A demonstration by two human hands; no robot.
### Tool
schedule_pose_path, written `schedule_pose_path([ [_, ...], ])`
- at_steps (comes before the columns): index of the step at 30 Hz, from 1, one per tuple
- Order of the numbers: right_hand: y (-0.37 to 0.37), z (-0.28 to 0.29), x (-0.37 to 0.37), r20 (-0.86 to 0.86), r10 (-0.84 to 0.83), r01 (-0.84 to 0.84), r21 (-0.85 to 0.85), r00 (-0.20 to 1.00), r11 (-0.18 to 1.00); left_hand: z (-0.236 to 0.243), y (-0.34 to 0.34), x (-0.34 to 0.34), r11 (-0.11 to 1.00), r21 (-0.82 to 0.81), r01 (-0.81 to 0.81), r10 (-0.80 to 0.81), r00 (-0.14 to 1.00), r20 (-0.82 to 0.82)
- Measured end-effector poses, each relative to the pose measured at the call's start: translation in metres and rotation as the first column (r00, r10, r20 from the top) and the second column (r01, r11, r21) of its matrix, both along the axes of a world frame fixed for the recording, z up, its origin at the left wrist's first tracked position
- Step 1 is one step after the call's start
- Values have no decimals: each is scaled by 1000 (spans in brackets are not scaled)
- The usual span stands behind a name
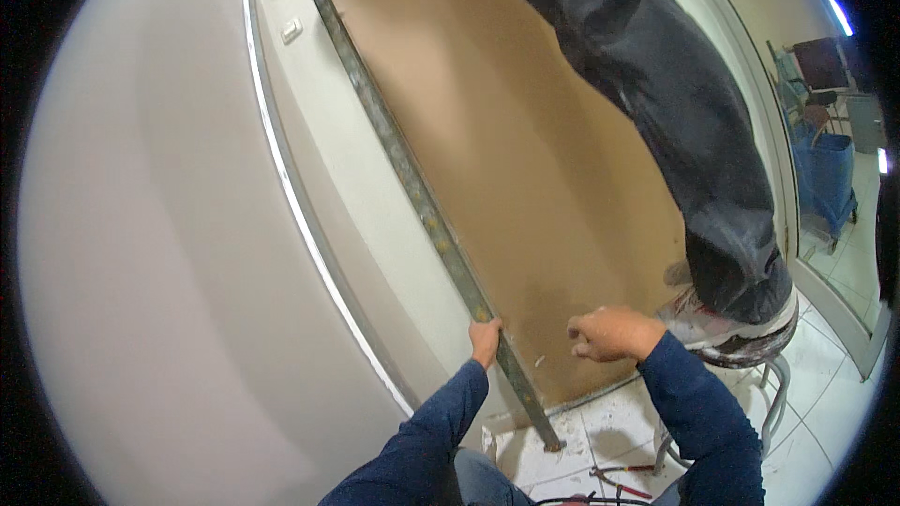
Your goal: The person installs metal studs for a wall frame. The person uses a screwdriver to tighten screws into the bottom track, handles a long metal stud, and works with another person to position and secure the framing components.
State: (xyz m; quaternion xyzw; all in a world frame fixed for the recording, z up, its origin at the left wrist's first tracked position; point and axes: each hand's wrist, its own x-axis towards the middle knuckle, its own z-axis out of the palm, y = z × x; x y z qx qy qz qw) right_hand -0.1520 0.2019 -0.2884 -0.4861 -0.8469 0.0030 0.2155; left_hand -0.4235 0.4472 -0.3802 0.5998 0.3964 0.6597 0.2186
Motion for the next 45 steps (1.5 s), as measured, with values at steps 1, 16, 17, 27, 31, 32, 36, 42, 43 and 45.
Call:
schedule_pose_path([
  [1,-1,-2,2,-4,0,0,-42,1000,999,1,-3,4,1000,11,14,-14,1000,-2],
  [16,-16,14,3,1,-14,14,-40,1000,999,16,-37,4,989,-139,51,-49,999,24],
  [17,-14,12,3,10,-16,16,-32,1000,999,15,-40,5,988,-143,52,-49,999,25],
  [27,2,-2,7,10,-76,76,-172,997,982,9,-20,-20,992,-118,-51,46,998,-47],
  [31,-3,3,16,15,-75,77,-111,997,991,16,-33,-19,957,20,-288,288,948,-133],
  [32,-6,6,17,28,-83,85,-105,996,991,16,-34,-20,959,17,-283,283,950,-136],
  [36,-17,16,15,-8,-85,83,-137,996,987,13,-23,-43,971,7,-240,237,953,-190],
  [42,-18,14,22,-4,-110,109,-110,994,988,12,-24,-43,996,-81,-47,42,997,-64],
  [43,-19,17,21,-3,-110,109,-110,994,988,10,-23,-42,997,-72,-38,34,998,-54],
  [45,-20,18,19,-3,-110,109,-109,994,988,6,-18,-43,998,-62,-29,26,999,-45],
])
